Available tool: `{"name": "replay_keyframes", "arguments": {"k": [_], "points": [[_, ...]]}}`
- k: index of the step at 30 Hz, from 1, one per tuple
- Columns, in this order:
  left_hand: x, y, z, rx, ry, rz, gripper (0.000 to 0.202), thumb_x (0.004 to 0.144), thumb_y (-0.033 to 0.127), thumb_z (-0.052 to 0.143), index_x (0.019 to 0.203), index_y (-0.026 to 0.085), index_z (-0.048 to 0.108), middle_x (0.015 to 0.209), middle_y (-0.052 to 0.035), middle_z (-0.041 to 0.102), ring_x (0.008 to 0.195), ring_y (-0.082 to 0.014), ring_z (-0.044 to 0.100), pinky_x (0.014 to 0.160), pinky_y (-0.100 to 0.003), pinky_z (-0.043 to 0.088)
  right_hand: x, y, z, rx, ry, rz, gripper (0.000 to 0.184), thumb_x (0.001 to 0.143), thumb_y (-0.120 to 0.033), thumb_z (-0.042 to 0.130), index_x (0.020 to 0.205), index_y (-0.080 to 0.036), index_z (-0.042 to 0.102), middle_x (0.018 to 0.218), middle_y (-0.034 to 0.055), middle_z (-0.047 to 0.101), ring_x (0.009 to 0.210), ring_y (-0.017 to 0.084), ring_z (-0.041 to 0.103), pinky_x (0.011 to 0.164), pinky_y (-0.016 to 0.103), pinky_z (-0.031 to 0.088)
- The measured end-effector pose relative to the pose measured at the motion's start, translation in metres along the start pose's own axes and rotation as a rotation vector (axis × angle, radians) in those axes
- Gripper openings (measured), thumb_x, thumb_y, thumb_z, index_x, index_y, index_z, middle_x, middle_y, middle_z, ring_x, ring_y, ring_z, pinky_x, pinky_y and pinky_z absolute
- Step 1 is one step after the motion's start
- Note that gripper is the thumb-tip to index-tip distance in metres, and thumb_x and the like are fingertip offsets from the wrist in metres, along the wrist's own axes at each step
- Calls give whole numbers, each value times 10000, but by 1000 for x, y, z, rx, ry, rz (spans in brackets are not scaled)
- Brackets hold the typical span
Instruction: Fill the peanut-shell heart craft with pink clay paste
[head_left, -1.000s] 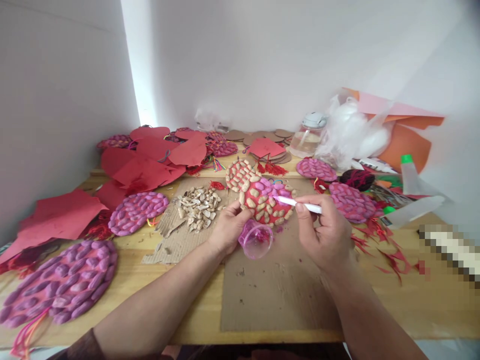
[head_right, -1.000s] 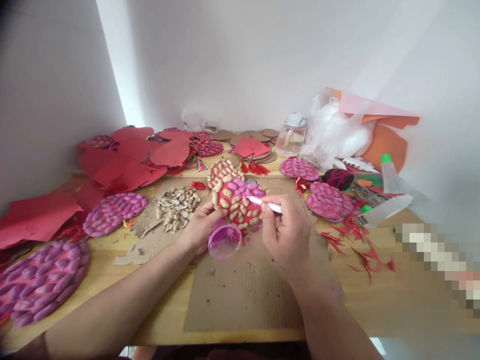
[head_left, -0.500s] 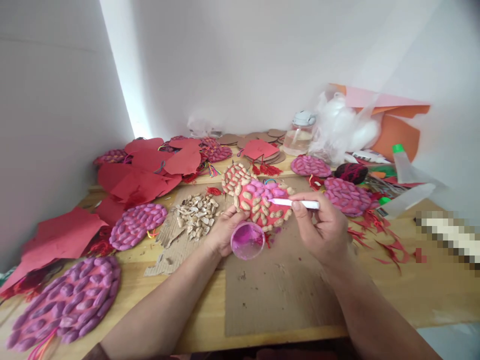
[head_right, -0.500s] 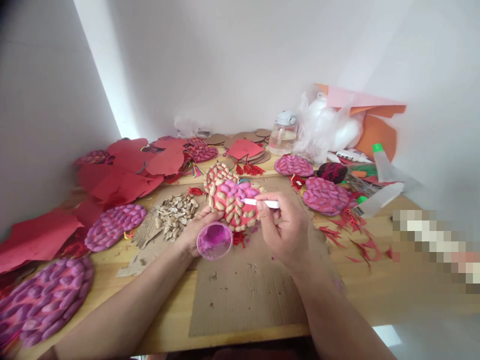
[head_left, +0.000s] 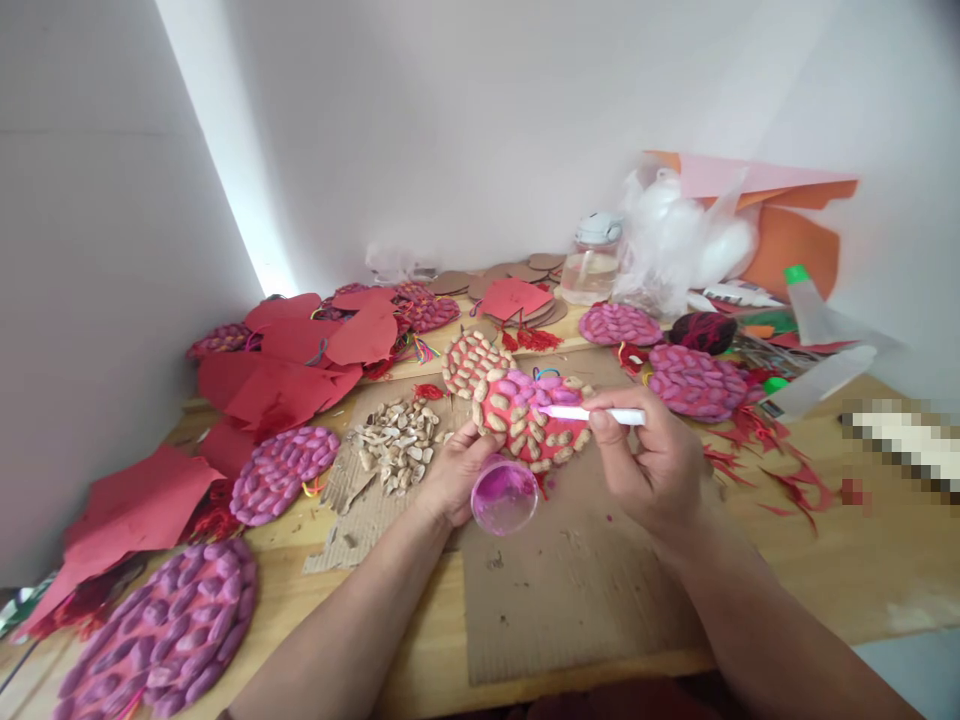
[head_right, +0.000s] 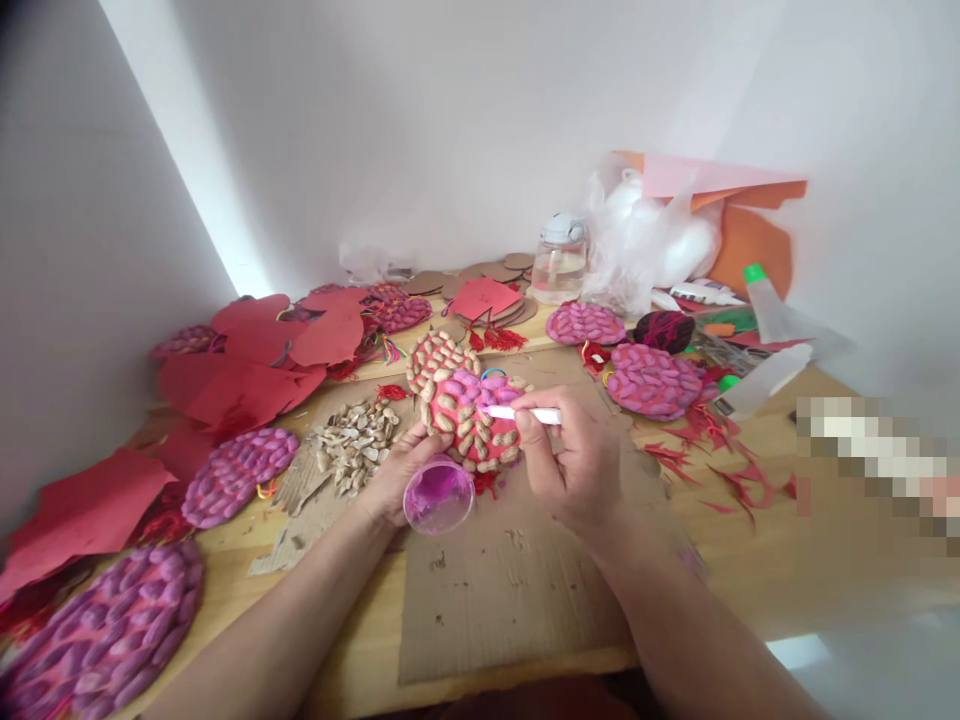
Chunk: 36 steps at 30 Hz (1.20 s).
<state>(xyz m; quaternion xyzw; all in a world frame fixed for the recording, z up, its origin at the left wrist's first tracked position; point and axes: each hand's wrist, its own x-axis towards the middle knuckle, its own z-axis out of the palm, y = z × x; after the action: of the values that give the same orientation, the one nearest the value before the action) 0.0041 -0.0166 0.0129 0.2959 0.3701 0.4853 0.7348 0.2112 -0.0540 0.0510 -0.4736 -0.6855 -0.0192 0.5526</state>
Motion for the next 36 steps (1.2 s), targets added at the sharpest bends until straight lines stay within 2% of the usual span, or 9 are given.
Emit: {"name": "replay_keyframes", "arguments": {"k": [3, 8, 15, 20, 27, 30, 36], "points": [[0, 1, 0, 5, 0, -6, 492, 541, 309, 1009, 896, 193, 688, 689, 10, 729, 645, -192, 733, 583, -253, 536, 0, 0, 1, -3, 8, -15, 67, 999, -246, 640, 1040, -231, 690, 889, 3, 749, 806, 150, 709, 717, 278, 509], [0, 0, 0, 24, 9, 7, 491, 546, 317, 1002, 908, 192, 695, 704, 15, 734, 579, -156, 686, 583, -254, 531, 1, 0, 1, -4, -20, -15, 46, 1007, -235, 623, 1019, -233, 667, 883, 4, 762, 776, 148, 717, 692, 272, 520], [2, -2, -3, 39, 13, -6, 501, 564, 326, 992, 941, 197, 689, 705, -8, 725, 733, -233, 754, 610, -270, 532, 0, -1, 1, 8, 10, -10, 61, 994, -228, 634, 1032, -240, 681, 904, 18, 770, 792, 173, 721, 704, 305, 529], [1, -2, -3, 28, 10, 0, 488, 563, 314, 992, 924, 197, 686, 662, 14, 697, 656, -199, 720, 613, -269, 527, 1, 0, 2, 6, -13, -17, 60, 996, -226, 623, 1027, -233, 674, 895, 16, 769, 755, 160, 708, 666, 290, 515], [2, 0, -4, 22, -1, -18, 513, 567, 316, 995, 945, 197, 670, 694, 21, 715, 554, -152, 666, 571, -255, 512, -1, -1, 2, -13, 24, -31, 64, 988, -219, 627, 1022, -240, 676, 884, 16, 766, 772, 170, 714, 687, 305, 522], [2, 0, -5, 6, 7, -18, 519, 566, 299, 997, 960, 198, 674, 731, 20, 730, 562, -143, 664, 595, -260, 531, 0, -2, 2, -8, 8, -54, 76, 988, -215, 616, 1024, -241, 677, 895, 26, 771, 791, 185, 720, 701, 318, 537], [2, 1, -6, -22, 33, -32, 524, 539, 282, 1009, 893, 209, 629, 686, 37, 690, 620, -146, 682, 666, -264, 559, 1, -2, 2, 8, -6, -80, 60, 979, -203, 621, 1003, -234, 666, 884, 30, 748, 795, 181, 712, 714, 313, 546]]}}
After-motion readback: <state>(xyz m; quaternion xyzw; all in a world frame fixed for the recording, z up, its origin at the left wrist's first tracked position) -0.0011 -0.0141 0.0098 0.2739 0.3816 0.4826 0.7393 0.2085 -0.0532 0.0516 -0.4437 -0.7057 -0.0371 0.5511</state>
